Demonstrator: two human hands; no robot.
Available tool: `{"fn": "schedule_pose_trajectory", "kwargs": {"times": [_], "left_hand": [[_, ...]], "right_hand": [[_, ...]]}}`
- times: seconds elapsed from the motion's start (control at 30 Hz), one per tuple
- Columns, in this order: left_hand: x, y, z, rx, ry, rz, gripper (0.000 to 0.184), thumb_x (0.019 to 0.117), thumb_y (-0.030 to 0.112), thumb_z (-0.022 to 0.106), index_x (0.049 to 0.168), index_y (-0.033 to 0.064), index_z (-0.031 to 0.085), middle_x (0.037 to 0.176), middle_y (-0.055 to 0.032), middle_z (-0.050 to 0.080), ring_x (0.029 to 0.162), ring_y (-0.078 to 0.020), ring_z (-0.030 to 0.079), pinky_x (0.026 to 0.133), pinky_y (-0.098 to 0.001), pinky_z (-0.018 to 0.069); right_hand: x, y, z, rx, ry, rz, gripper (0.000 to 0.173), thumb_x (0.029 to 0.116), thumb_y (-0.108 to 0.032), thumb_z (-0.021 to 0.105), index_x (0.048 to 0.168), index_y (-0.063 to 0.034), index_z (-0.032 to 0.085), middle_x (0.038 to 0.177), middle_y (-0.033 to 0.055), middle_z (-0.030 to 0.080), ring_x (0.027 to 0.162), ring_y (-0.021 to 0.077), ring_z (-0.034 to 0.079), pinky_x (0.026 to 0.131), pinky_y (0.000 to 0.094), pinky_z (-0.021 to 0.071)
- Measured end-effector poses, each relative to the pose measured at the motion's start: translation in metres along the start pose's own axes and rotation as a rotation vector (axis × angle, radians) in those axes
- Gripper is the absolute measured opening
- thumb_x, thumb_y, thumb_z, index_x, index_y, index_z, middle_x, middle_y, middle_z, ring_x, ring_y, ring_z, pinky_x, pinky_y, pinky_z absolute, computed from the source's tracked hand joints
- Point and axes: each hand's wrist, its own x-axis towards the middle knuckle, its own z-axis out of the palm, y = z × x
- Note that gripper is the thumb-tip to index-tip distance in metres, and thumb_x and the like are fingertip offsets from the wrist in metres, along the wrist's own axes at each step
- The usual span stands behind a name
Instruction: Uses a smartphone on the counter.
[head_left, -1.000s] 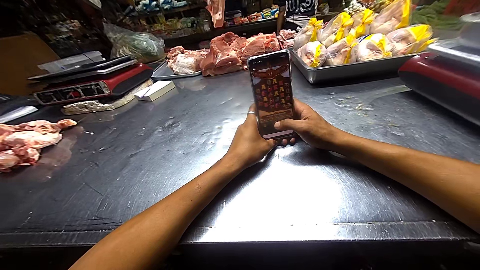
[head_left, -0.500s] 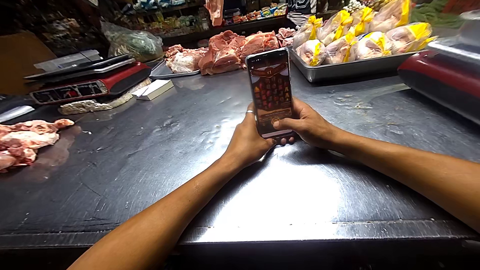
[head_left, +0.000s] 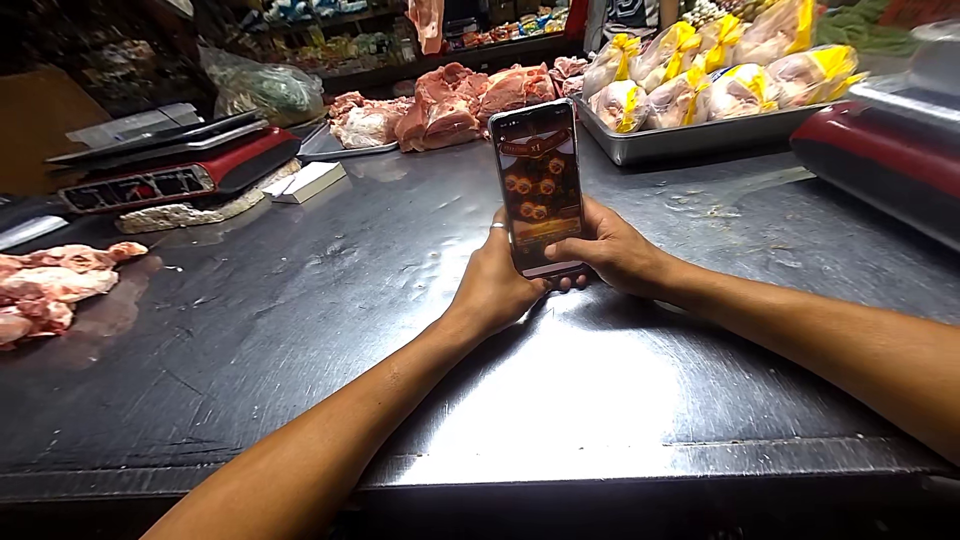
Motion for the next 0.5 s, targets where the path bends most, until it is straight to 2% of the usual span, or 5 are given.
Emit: {"fn": "schedule_pose_trajectory", "kwargs": {"times": [0.03,0.3,0.5], "left_hand": [[-0.0008,-0.0008,0.0003,-0.003,0.003,0.005,0.095,0.074,0.012,0.091,0.15,0.0134,0.033,0.103,-0.0053,0.074,0.093,-0.0146,0.074,0.083,-0.0401,0.0616],[0.0008,0.0004,0.0013,-0.027,-0.005,-0.033,0.099,0.0727,0.01,0.092,0.152,0.0158,0.032,0.103,-0.0061,0.074,0.093,-0.0161,0.074,0.084,-0.0421,0.0619],[0.0019,-0.0018,0.0009,-0.007,-0.006,-0.02,0.099,0.0715,0.012,0.092,0.151,0.0148,0.033,0.107,-0.0055,0.073,0.098,-0.0153,0.073,0.088,-0.0419,0.0609]], "right_hand": [[-0.0002,0.0006,0.0,0.006,-0.004,-0.004,0.036,0.0976,-0.006,0.06,0.132,-0.0113,0.053,0.101,0.0067,0.072,0.069,0.0121,0.068,0.048,0.0217,0.0529],[0.001,-0.0016,0.0005,0.02,0.0,0.016,0.037,0.0969,-0.005,0.061,0.132,-0.0112,0.052,0.101,0.0072,0.072,0.069,0.0141,0.069,0.048,0.0239,0.0539],[0.001,-0.0015,0.0003,0.018,0.002,0.004,0.039,0.0957,-0.004,0.062,0.133,-0.0118,0.053,0.1,0.0065,0.072,0.067,0.0132,0.068,0.048,0.0233,0.0536]]}}
